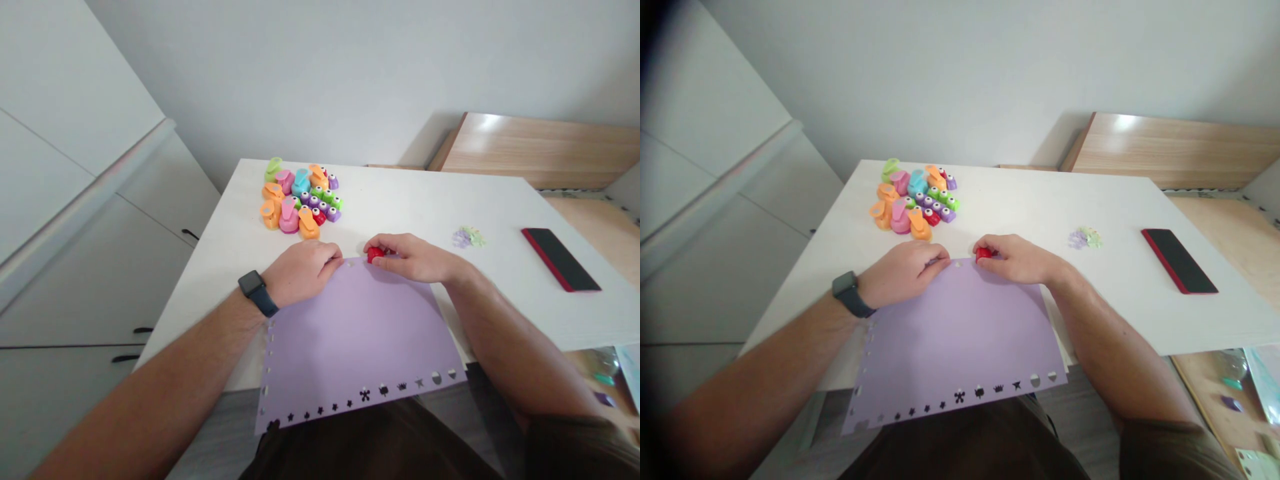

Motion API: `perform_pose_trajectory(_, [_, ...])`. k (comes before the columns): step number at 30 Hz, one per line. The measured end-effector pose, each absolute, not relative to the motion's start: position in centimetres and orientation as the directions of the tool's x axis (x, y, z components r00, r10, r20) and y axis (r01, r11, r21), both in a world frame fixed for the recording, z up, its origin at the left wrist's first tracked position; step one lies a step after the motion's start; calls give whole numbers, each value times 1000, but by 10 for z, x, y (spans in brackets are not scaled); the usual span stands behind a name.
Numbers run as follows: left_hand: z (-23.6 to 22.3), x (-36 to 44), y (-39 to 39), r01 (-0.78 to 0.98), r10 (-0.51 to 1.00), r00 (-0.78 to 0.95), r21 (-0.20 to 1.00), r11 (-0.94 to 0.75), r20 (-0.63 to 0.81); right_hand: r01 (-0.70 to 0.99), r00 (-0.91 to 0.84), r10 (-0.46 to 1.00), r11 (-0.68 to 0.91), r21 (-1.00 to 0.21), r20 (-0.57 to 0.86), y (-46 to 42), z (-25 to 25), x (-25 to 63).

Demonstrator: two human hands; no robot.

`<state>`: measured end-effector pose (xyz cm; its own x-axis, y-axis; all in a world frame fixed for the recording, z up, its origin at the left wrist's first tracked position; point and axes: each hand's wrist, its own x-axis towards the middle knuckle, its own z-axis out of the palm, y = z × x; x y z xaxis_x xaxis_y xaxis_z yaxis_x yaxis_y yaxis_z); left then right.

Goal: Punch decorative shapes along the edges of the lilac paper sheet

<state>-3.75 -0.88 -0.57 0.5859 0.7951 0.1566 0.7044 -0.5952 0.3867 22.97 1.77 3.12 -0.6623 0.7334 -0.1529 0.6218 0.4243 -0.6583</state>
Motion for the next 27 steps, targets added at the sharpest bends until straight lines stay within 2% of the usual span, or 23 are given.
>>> perform_pose_trajectory(27, [-6,-37,-9,703,795,588,391,-594,149,608,-647,752,410,-680,-124,16,30,229])
